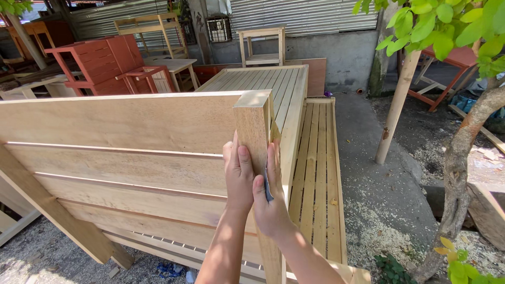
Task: The person sands the wooden post and frame of an unfinished bed headboard outdoors, rubbing sandpaper along the vertical post and edges by hand. They steady the frame with one hand while sanding different sides of the post and adjacent rails.
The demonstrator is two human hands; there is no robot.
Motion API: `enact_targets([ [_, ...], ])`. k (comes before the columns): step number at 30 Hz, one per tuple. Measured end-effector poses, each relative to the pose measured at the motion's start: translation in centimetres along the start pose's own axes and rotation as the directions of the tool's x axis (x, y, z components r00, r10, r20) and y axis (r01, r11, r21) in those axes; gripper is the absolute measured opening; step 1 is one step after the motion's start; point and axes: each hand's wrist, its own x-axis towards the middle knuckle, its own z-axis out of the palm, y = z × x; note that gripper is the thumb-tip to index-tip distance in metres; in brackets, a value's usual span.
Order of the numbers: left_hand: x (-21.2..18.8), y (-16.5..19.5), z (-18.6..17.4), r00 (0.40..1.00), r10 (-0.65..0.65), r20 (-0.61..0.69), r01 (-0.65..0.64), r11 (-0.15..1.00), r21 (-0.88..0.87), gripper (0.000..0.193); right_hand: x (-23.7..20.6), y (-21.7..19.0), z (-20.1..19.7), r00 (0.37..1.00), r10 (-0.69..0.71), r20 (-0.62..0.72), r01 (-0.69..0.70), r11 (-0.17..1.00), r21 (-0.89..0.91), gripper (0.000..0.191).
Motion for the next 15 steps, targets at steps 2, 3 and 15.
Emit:
enact_targets([
  [2,0.1,-0.7,0.2,0.998,0.013,-0.063,-0.013,1.0,0.003,0.061,0.1,0.4,0.3,1.0,-0.009,-0.005,0.009,1.0,0.029,0.067],
  [3,0.0,-1.0,0.3,0.996,0.049,-0.069,-0.048,0.999,0.02,0.061,0.6,0.8,0.4,1.0,0.018,-0.019,-0.017,0.999,0.049,0.067],
  [15,-0.4,-0.7,0.9,0.945,0.186,-0.268,-0.129,0.968,0.217,0.059,3.8,0.6,0.1,0.998,-0.062,-0.008,0.062,0.978,0.199,0.067],
])
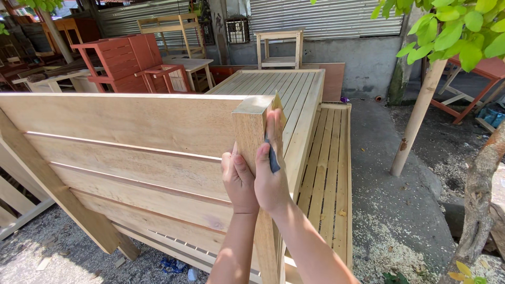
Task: The person sands the wooden post and frame of an unfinished bed headboard outdoors, rubbing sandpaper along the vertical post and edges by hand. They steady the frame with one hand while sanding different sides of the post and adjacent rails.
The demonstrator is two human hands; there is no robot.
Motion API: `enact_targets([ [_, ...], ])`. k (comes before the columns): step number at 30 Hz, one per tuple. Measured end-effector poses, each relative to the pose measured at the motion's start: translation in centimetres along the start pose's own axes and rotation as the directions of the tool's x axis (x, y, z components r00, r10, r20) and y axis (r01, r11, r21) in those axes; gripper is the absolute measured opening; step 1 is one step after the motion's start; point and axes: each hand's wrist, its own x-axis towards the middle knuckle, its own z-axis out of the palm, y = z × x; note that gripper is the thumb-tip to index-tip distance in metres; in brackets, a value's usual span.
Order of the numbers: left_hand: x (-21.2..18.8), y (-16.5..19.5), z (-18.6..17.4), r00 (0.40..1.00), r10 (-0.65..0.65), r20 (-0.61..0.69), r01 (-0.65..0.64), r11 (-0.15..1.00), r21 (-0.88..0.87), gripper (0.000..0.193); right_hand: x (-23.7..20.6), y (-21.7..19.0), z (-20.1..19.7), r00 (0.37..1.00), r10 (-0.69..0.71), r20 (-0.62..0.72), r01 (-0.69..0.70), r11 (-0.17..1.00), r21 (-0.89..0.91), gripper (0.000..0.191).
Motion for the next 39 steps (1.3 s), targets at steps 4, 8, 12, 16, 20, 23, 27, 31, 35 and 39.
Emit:
enact_targets([
  [4,-0.1,0.4,-0.2,0.999,0.043,-0.026,-0.042,0.998,0.041,0.056,0.3,0.4,-0.1,1.0,-0.011,-0.003,0.01,0.994,-0.105,0.069],
  [8,-0.1,0.3,-0.2,0.999,-0.033,-0.012,0.034,0.999,0.034,0.054,-0.8,-0.4,0.3,0.999,-0.046,0.003,0.046,0.982,-0.181,0.072],
  [12,-0.4,-0.1,-0.2,1.0,0.0,-0.02,0.001,0.999,0.039,0.051,1.3,-1.3,0.0,0.999,-0.034,0.013,0.034,0.996,-0.078,0.072],
  [16,-0.5,-0.6,0.0,1.0,0.002,-0.021,-0.001,1.0,0.027,0.048,-0.5,-0.9,0.0,1.0,0.013,0.01,-0.012,1.0,-0.012,0.073],
  [20,-0.4,-0.7,0.1,0.999,-0.022,-0.035,0.025,0.997,0.075,0.049,-5.2,2.1,0.0,0.982,0.188,0.003,-0.188,0.982,-0.009,0.075],
  [23,-0.4,-0.3,0.0,1.0,-0.01,-0.008,0.011,0.996,0.087,0.051,-6.7,4.1,0.0,0.972,0.233,-0.025,-0.23,0.968,0.102,0.078],
  [27,-0.6,0.5,-0.3,0.999,0.05,0.01,-0.051,0.994,0.092,0.056,-7.0,2.7,-0.4,0.962,0.272,-0.023,-0.266,0.954,0.136,0.078],
  [31,-0.8,0.8,-0.3,0.999,0.053,-0.001,-0.052,0.992,0.116,0.058,-8.4,1.4,-0.2,0.972,0.237,-0.009,-0.233,0.962,0.142,0.079],
  [35,-1.7,0.3,-0.6,0.998,0.064,0.007,-0.064,0.992,0.109,0.059,-8.3,3.3,0.0,0.933,0.342,-0.11,-0.305,0.916,0.259,0.079],
  [39,-2.5,-0.5,-0.7,1.0,0.012,0.006,-0.012,0.989,0.149,0.061,-10.7,3.4,0.2,0.929,0.349,-0.122,-0.345,0.937,0.051,0.077],
])
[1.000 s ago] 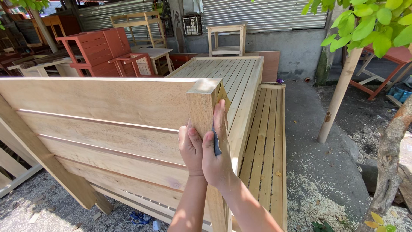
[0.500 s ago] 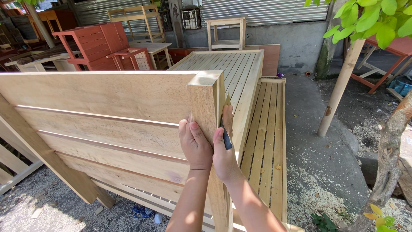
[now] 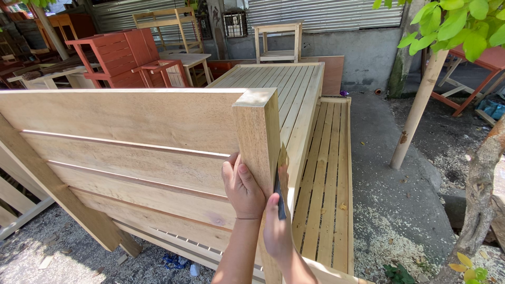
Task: The person sands the wooden post and frame of an unfinished bed headboard outdoors, rubbing sandpaper along the vertical post and edges by hand. They steady the frame with one hand while sanding different sides of the post and adjacent rails.
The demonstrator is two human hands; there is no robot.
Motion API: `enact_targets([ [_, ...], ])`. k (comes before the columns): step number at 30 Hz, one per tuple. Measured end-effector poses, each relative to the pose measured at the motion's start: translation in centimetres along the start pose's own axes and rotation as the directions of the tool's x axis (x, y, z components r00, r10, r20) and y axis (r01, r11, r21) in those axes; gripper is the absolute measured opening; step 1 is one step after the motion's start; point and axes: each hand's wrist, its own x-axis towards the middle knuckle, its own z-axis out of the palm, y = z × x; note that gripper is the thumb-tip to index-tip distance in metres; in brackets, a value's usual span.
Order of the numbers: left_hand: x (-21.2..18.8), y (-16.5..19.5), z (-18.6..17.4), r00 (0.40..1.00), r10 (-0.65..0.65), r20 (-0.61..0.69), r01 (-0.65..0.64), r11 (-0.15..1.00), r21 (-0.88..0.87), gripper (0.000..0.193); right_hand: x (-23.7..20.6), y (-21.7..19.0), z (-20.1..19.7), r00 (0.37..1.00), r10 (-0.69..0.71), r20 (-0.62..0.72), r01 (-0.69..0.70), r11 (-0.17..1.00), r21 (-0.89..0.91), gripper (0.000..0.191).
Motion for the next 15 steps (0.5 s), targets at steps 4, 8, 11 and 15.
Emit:
enact_targets([
  [4,-0.3,-0.4,0.2,1.0,0.022,-0.01,-0.022,1.0,-0.004,0.061,-0.1,0.2,-0.3,0.999,-0.043,0.029,0.04,0.995,0.088,0.077],
  [8,-0.4,-0.4,0.1,1.0,-0.007,0.002,0.007,1.0,0.003,0.061,0.8,1.2,-0.6,0.993,0.108,0.054,-0.117,0.969,0.218,0.079],
  [11,-0.3,-0.3,0.0,1.0,0.003,0.006,-0.004,1.0,0.031,0.061,-0.4,2.4,-0.7,0.999,0.033,-0.002,-0.033,0.999,-0.015,0.075],
  [15,-0.3,-0.4,-0.1,1.0,-0.001,0.022,-0.001,0.998,0.065,0.065,-1.6,3.4,-1.0,0.999,-0.025,-0.038,0.024,0.999,-0.023,0.067],
])
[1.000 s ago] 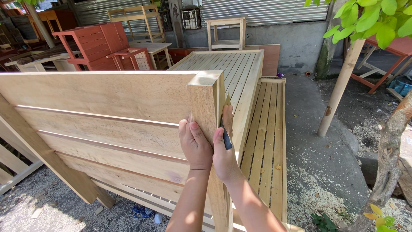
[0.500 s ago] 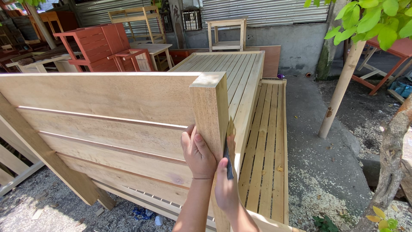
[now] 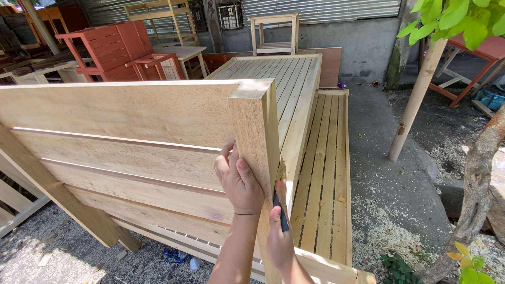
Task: The person sands the wooden post and frame of an unfinished bed headboard outdoors, rubbing sandpaper along the vertical post and edges by hand. They steady the frame with one hand while sanding different sides of the post and adjacent rails.
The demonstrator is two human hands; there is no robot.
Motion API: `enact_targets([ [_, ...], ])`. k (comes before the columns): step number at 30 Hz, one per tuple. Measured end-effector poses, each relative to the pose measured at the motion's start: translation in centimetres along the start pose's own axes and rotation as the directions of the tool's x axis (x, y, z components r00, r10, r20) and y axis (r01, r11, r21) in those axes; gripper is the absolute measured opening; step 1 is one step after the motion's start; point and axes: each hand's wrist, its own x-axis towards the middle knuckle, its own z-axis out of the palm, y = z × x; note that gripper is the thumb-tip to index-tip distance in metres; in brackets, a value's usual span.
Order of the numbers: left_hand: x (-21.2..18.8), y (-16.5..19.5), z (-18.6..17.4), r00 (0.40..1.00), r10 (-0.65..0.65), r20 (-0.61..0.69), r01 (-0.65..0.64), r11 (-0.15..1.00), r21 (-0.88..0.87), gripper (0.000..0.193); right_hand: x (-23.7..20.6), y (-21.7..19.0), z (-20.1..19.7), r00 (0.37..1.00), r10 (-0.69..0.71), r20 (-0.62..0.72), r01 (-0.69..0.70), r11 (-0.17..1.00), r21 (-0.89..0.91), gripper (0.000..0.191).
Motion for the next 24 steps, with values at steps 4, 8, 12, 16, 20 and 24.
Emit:
enact_targets([
  [4,-0.9,-0.4,-0.3,1.0,0.024,0.004,-0.024,0.997,0.067,0.066,1.6,0.3,-0.2,0.994,0.106,0.037,-0.105,0.994,-0.008,0.069],
  [8,-1.8,-1.2,-0.2,0.998,-0.041,0.044,0.038,0.997,0.064,0.071,-0.5,0.3,0.0,0.993,0.115,-0.013,-0.115,0.993,0.001,0.069],
  [12,-2.3,-1.8,0.1,0.998,-0.045,0.053,0.043,0.998,0.043,0.071,-2.1,1.0,-0.3,0.998,0.06,-0.019,-0.061,0.996,-0.071,0.067],
  [16,-2.9,-2.0,-0.1,0.997,-0.041,0.062,0.038,0.998,0.051,0.071,-1.4,1.5,-0.5,0.975,0.216,0.055,-0.22,0.971,0.094,0.069],
  [20,-3.6,-2.1,-0.3,0.998,-0.039,0.053,0.037,0.998,0.047,0.07,-2.1,1.1,-0.4,0.995,0.1,0.027,-0.101,0.995,0.012,0.07],
  [24,-4.3,-2.3,-0.3,0.999,-0.018,0.034,0.018,1.0,0.006,0.069,-3.4,1.0,-0.9,0.979,0.197,0.042,-0.194,0.978,-0.073,0.067],
])
